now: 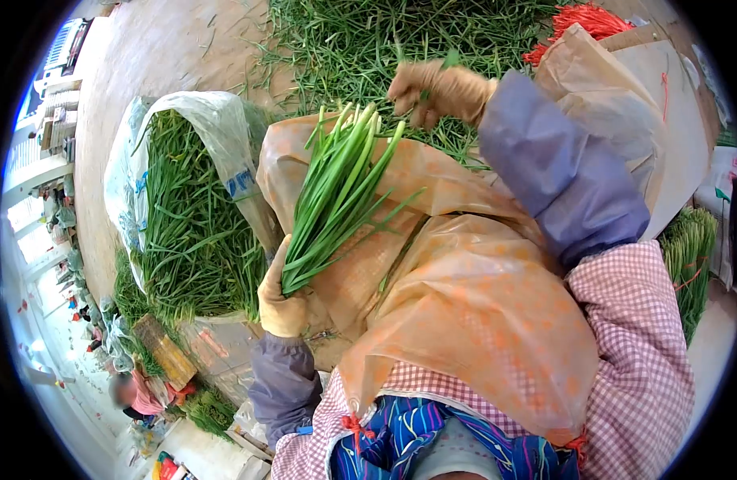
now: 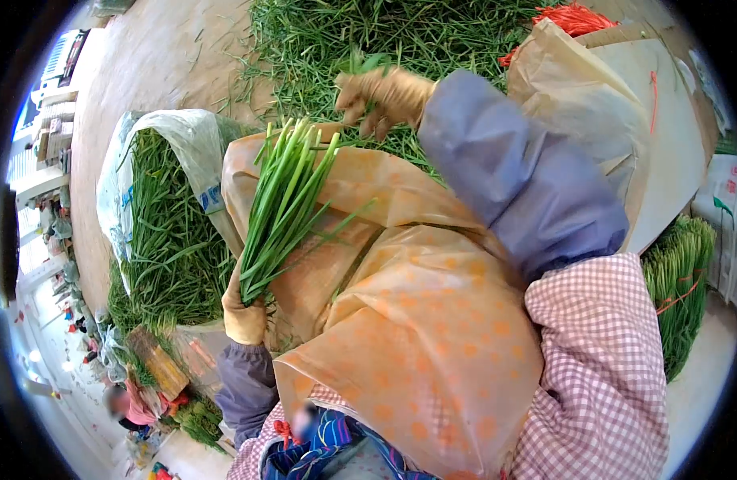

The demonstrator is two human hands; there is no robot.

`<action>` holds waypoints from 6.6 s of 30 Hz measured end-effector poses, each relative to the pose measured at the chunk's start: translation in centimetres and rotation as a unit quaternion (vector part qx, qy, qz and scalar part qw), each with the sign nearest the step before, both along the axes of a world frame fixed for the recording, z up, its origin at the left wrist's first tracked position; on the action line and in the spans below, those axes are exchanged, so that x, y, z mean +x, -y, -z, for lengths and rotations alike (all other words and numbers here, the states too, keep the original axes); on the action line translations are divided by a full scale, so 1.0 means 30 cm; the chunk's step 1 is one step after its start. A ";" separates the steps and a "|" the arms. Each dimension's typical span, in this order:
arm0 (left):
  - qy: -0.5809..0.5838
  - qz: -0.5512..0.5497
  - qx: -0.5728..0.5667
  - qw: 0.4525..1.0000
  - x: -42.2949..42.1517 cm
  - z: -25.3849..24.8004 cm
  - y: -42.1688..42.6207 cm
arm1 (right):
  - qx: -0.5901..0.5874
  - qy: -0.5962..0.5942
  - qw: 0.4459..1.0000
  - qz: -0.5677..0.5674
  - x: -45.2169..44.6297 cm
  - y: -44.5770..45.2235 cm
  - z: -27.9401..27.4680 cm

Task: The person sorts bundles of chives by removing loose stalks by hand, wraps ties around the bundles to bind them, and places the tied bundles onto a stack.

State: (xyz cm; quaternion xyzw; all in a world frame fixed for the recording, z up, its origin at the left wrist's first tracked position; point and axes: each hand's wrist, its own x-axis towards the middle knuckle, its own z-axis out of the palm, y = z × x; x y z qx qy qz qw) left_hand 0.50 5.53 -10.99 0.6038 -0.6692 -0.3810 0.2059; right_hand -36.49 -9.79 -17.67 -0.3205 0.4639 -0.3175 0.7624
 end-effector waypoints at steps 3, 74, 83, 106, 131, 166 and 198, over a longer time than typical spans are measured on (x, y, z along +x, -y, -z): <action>-0.014 -0.001 0.005 1.000 -0.008 0.000 -0.004 | 0.004 -0.011 0.984 -0.175 0.076 -0.084 -0.028; 0.379 0.125 -0.206 0.893 -0.053 -0.181 0.021 | -0.233 -0.349 0.856 0.302 -0.106 0.074 0.207; 0.496 0.229 -0.301 0.782 -0.250 -0.480 0.410 | -0.183 0.021 0.978 -0.096 -0.016 -0.122 -0.218; 0.108 0.215 -0.193 0.951 -0.769 -0.101 0.284 | -0.176 0.403 0.805 0.398 -0.114 -0.196 -0.218; -0.771 0.018 0.168 0.614 -0.607 -0.073 0.771 | 0.006 0.089 0.977 -0.195 -0.108 -0.204 -0.245; -0.787 -0.072 0.207 0.577 -0.446 0.002 0.788 | -0.393 -0.198 0.882 0.165 -0.113 -0.208 -0.319; -0.556 -0.425 0.212 0.682 -0.451 0.079 0.883 | -0.278 -0.156 0.930 0.183 -0.336 -0.354 -0.420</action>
